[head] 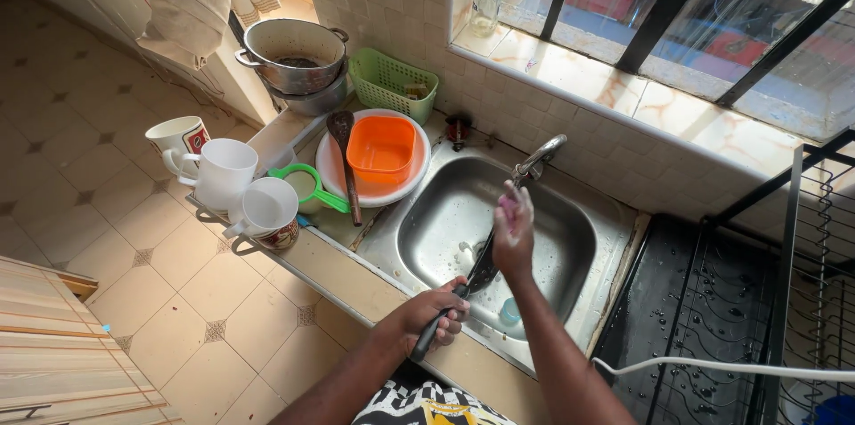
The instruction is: Washing a frying pan and a bowl in a kitchen sink using a cloth and running water
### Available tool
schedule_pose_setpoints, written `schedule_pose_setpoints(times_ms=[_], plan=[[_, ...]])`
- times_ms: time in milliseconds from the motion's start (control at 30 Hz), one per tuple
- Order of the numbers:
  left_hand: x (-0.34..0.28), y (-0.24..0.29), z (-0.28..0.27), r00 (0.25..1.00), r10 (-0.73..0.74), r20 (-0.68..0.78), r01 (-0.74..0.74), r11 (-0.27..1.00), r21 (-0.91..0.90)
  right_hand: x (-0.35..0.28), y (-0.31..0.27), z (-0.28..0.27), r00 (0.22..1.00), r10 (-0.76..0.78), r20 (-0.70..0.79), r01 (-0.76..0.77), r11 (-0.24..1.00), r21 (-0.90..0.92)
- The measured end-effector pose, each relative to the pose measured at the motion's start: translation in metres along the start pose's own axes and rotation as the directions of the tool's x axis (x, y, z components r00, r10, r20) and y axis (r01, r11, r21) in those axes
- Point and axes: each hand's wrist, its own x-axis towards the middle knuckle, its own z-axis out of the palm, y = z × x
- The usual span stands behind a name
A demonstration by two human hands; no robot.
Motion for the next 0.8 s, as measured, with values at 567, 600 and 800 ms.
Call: schedule_pose_setpoints(times_ms=[567, 600, 800], plan=[[-0.017, -0.014, 0.018, 0.981, 0.121, -0.154, -0.098, 0.984, 0.149, 0.027, 0.013, 0.009, 0.891, -0.346, 0.294, 0.450, 0.756, -0.475], [-0.018, -0.015, 0.015, 0.984, 0.115, -0.135, -0.099, 0.988, 0.115, 0.035, 0.016, 0.010, 0.889, -0.324, 0.323, 0.449, 0.757, -0.475], [-0.026, -0.023, 0.013, 0.982, 0.137, -0.130, -0.128, 0.989, 0.076, 0.076, 0.013, 0.031, 0.928, -0.076, 0.366, 0.276, 0.800, -0.533]])
